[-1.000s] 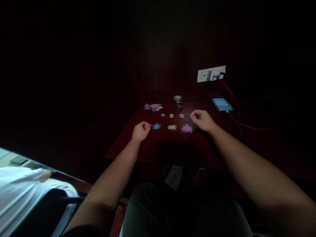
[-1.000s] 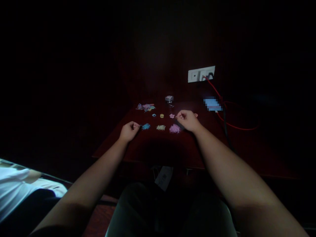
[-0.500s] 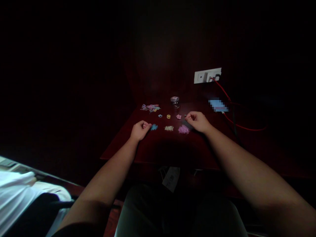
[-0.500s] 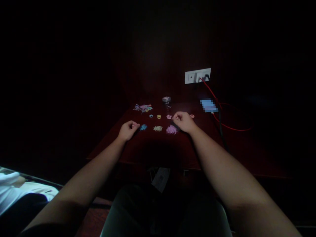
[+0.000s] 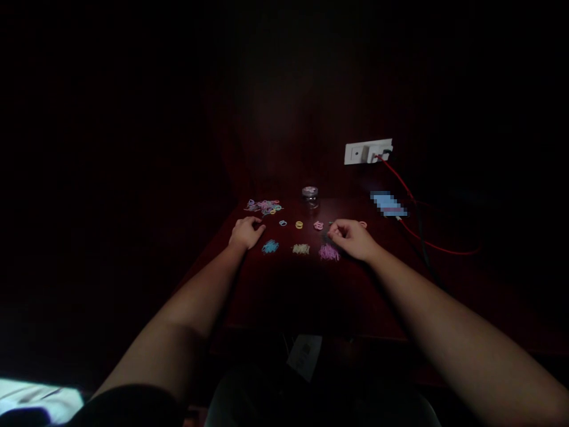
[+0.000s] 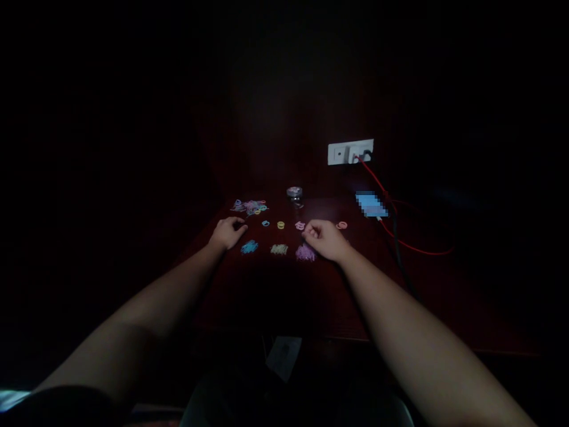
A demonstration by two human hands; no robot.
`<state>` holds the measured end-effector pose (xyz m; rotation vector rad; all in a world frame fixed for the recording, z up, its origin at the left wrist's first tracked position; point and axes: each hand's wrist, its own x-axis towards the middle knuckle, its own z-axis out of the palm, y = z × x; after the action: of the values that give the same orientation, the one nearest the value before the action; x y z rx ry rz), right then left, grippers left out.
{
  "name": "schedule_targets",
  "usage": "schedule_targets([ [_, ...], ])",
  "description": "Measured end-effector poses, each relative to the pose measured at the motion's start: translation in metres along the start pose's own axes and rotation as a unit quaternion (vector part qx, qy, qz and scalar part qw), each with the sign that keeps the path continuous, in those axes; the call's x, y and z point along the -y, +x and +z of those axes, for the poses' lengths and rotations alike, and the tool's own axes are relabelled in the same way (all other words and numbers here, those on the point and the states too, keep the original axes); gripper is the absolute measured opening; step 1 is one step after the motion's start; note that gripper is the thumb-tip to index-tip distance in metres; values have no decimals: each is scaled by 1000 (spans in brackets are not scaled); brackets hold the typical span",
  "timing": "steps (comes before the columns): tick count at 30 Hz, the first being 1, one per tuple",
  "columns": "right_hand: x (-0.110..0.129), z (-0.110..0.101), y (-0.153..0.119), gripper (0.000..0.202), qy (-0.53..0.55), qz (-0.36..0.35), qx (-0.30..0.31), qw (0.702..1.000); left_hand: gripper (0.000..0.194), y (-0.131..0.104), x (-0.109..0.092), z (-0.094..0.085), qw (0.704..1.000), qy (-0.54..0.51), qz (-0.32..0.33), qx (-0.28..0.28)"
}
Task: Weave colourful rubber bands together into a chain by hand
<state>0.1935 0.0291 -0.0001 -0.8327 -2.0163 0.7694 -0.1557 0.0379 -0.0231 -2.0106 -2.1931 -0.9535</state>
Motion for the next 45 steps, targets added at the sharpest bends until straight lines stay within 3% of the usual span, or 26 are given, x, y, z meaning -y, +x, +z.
schedule_targets([
  [6, -6, 1, 1, 23, -2, 12, 12, 1000, 40, 29, 7, 12, 998, 38, 19, 38],
  [11, -4, 0, 0, 21, -2, 14, 6, 1000, 40, 38, 13, 18, 998, 38, 39, 27],
  [14, 0, -1, 0, 22, -9, 14, 2, 1000, 36, 39, 15, 15, 999, 10, 43, 25],
  [19, -3, -4, 0, 23, -5, 24, -7, 1000, 30, 37, 16, 8, 999, -44, -3, -6],
  [26, -10, -6, 0, 23, -20, 34, -11, 999, 22, 36, 15, 8, 994, -108, 5, -19],
  [45, -12, -7, 1, 23, -20, 31, -16, 999, 21, 38, 19, 10, 991, -121, 30, -50],
])
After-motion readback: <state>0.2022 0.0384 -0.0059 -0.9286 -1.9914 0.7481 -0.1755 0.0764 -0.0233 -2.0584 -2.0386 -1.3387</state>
